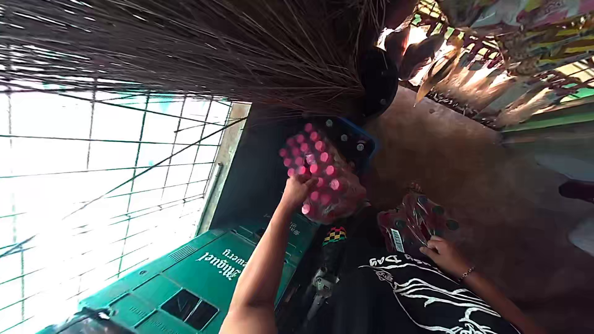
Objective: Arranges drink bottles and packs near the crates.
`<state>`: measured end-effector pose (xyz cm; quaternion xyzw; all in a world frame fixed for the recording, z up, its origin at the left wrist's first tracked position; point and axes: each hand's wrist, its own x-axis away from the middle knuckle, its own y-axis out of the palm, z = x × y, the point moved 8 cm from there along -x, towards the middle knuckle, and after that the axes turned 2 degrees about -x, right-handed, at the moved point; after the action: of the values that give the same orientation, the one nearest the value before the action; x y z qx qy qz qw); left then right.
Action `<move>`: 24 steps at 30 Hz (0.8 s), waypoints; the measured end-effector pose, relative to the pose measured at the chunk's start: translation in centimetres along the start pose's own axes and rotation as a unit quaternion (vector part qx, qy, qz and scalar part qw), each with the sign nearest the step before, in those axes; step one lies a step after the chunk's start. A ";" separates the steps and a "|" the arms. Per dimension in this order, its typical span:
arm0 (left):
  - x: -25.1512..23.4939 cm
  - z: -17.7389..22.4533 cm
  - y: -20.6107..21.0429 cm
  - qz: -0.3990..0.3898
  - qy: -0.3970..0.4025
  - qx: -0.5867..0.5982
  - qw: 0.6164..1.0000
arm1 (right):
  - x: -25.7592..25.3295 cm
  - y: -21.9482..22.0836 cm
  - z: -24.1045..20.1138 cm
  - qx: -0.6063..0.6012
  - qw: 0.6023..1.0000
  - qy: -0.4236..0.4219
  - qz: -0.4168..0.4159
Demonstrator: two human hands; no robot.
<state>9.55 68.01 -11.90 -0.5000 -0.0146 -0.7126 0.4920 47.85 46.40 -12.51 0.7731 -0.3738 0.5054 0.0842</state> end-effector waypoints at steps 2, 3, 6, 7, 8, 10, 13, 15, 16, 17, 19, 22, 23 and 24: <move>3.1 0.8 1.6 -0.042 0.000 -0.003 0.999 | -0.3 -0.3 0.3 0.005 1.000 0.002 -0.001; 4.5 1.0 2.3 -0.062 0.000 -0.007 0.998 | -0.5 -0.5 0.5 0.007 1.000 0.003 0.000; 7.9 0.6 3.3 -0.094 -0.011 0.018 0.995 | -0.8 -1.0 0.8 0.016 1.000 0.010 -0.007; 8.7 0.4 3.5 -0.094 -0.010 0.036 0.995 | -1.0 -1.2 0.9 0.018 1.000 0.010 -0.005; 9.3 0.1 3.8 -0.097 -0.011 0.051 0.994 | -1.1 -1.5 1.0 0.019 1.000 0.010 -0.003; 10.0 -0.2 4.5 -0.102 -0.009 0.059 0.993 | -1.7 -1.7 1.3 0.026 0.999 0.022 -0.016; 10.5 -1.0 5.6 -0.084 -0.001 0.063 0.995 | -2.3 -2.2 1.6 0.038 0.998 0.045 -0.029; 10.9 -0.9 5.9 -0.059 0.016 0.056 0.997 | -2.6 -2.3 2.1 0.034 0.998 0.049 -0.022; 11.3 -0.9 6.0 -0.047 0.022 0.055 0.997 | -2.5 -2.2 2.5 0.034 0.998 0.051 -0.022; 11.6 -0.8 5.8 -0.033 0.025 0.058 0.997 | -2.5 -2.2 2.7 0.033 0.998 0.050 -0.020; 12.3 -0.7 4.6 0.004 0.023 0.078 0.997 | -2.6 -2.4 2.7 0.034 0.998 0.046 -0.016; 13.4 -1.5 1.7 0.064 0.006 0.128 0.990 | -2.8 -2.6 2.7 0.033 0.998 0.055 -0.021; 13.7 -1.8 0.7 0.082 0.002 0.143 0.986 | -2.8 -2.7 2.7 0.033 0.998 0.056 -0.020; 13.9 -2.3 -0.2 0.098 -0.001 0.152 0.983 | -2.9 -2.8 2.8 0.030 0.998 0.055 -0.015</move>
<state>7.58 57.39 -2.80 -0.4193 -0.0742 -0.6494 0.6301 51.07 48.36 -15.57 0.7522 -0.3415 0.5564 0.0893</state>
